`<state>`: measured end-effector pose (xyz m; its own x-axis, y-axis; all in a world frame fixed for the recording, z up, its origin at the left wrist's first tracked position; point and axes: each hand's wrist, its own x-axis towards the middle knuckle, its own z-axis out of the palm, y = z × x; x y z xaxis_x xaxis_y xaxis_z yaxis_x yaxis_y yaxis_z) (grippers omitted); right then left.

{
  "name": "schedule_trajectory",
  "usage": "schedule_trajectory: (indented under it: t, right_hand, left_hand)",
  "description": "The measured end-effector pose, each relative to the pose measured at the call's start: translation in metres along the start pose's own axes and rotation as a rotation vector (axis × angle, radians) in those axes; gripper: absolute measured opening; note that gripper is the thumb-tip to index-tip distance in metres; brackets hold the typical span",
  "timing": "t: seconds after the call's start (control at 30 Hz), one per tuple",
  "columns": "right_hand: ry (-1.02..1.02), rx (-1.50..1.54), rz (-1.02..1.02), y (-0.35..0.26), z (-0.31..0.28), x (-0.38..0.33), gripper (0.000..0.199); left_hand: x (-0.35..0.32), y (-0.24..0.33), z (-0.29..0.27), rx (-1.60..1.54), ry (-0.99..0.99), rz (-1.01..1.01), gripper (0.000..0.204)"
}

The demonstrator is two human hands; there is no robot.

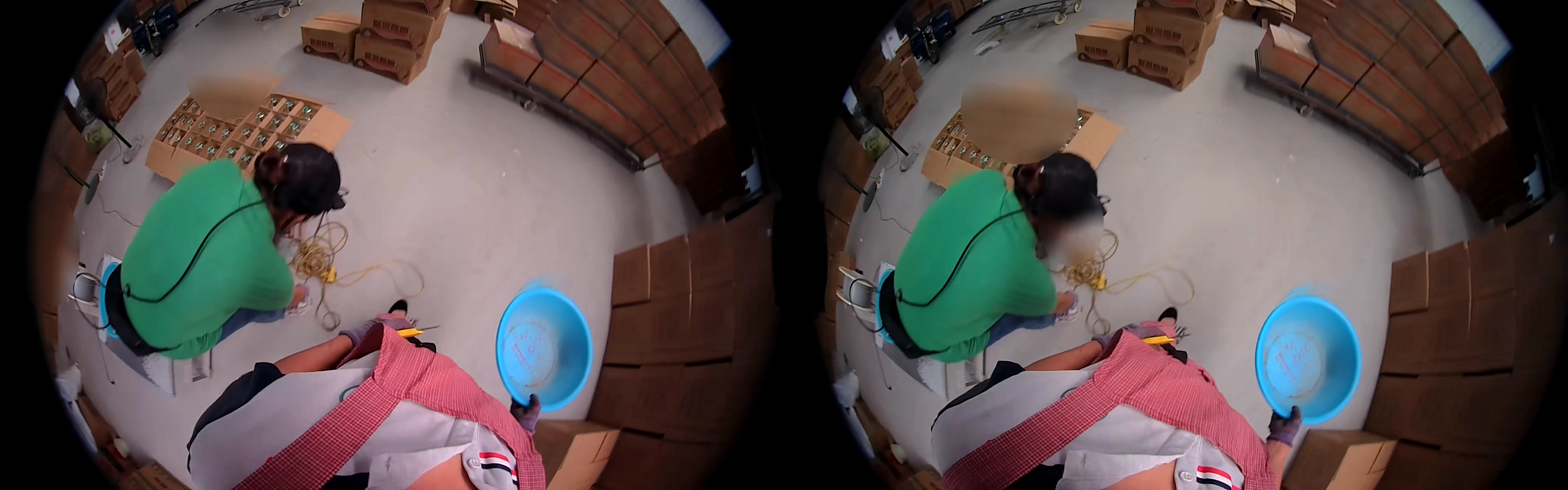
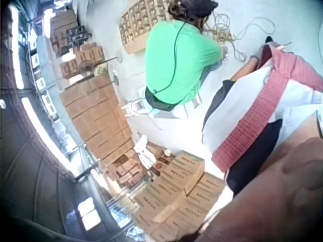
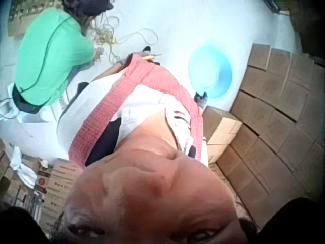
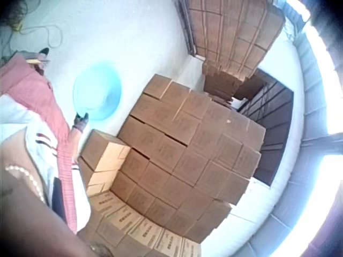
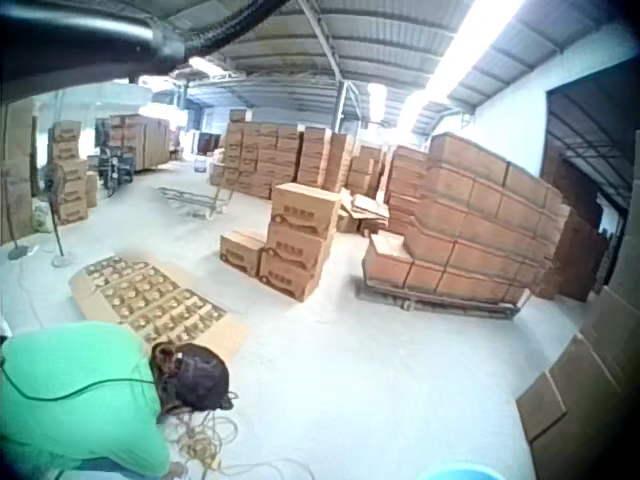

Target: The person uses a yellow utility knife to cut the tape on several cardboard boxes. They open the flaps to reveal rows of glass jars inside and then place the opened boxes on the floor.

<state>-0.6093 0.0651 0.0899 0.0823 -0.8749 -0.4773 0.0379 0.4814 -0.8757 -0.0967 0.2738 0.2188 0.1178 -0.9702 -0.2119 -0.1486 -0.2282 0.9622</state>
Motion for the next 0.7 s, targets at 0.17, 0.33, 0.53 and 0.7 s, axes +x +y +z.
schedule_trajectory:
  t: [0.17, 0.33, 0.53, 0.7]
  right_hand:
    - [0.124, -0.328, -0.032, -0.048, 0.034, 0.087, 0.044]
    - [0.156, -1.100, -0.058, -0.090, 0.150, 0.187, 0.044]
    - [0.034, -1.295, -0.249, -0.134, 0.274, 0.370, 0.045]
    - [-0.105, -1.264, -0.062, -0.272, 0.535, 0.512, 0.064]
  left_hand:
    - [0.166, 0.088, -0.074, 0.230, -0.102, 0.045, 0.041]
    - [0.325, 0.138, -0.153, 0.292, -0.039, 0.160, 0.041]
    - [0.460, 0.075, -0.234, 0.272, 0.254, -0.088, 0.040]
    - [0.417, -0.017, -0.315, 0.077, 0.607, -0.518, 0.039]
